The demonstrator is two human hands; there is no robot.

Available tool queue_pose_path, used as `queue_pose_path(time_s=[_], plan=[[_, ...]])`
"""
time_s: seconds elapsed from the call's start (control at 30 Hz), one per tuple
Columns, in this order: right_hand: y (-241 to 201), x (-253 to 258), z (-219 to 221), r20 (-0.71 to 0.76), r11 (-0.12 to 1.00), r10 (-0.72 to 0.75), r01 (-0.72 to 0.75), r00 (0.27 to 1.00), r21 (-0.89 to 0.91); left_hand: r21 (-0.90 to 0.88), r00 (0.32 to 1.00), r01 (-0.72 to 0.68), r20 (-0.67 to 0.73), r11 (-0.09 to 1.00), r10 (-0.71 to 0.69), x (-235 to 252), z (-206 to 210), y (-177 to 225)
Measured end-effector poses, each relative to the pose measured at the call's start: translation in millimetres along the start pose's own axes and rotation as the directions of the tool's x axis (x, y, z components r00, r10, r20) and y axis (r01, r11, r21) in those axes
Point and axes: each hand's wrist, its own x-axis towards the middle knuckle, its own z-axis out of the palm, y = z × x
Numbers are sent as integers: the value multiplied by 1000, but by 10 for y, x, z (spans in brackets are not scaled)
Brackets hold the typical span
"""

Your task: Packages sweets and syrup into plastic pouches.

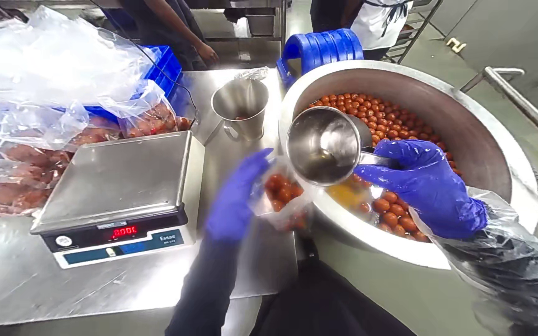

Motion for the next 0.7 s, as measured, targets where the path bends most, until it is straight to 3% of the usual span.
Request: queue_pose_path(time_s=[0.17, 0.37, 0.43, 0.57, 0.7], plan=[[-2, 62, -99, -167, 973, 230, -222, 959, 66, 244, 993, -13, 114, 970, -16, 83, 25, 484], [518, 236, -355, -228, 924, 376, -344, 898, 166, 446, 995, 11, 81, 895, -52, 460, 70, 681], [836, 281, -395, -225, 916, 400, -389, 889, 93, 454, 995, 15, 85, 891, -60, 637, -21, 643], [1515, 338, -394, -83, 798, 585, -591, 806, -120, 346, 996, 17, 71, 938, -45, 818, -171, 522], [2201, 324, -272, 64, 677, 704, -640, 708, -364, 251, 991, 8, 130, 968, -42, 849, -223, 463]])
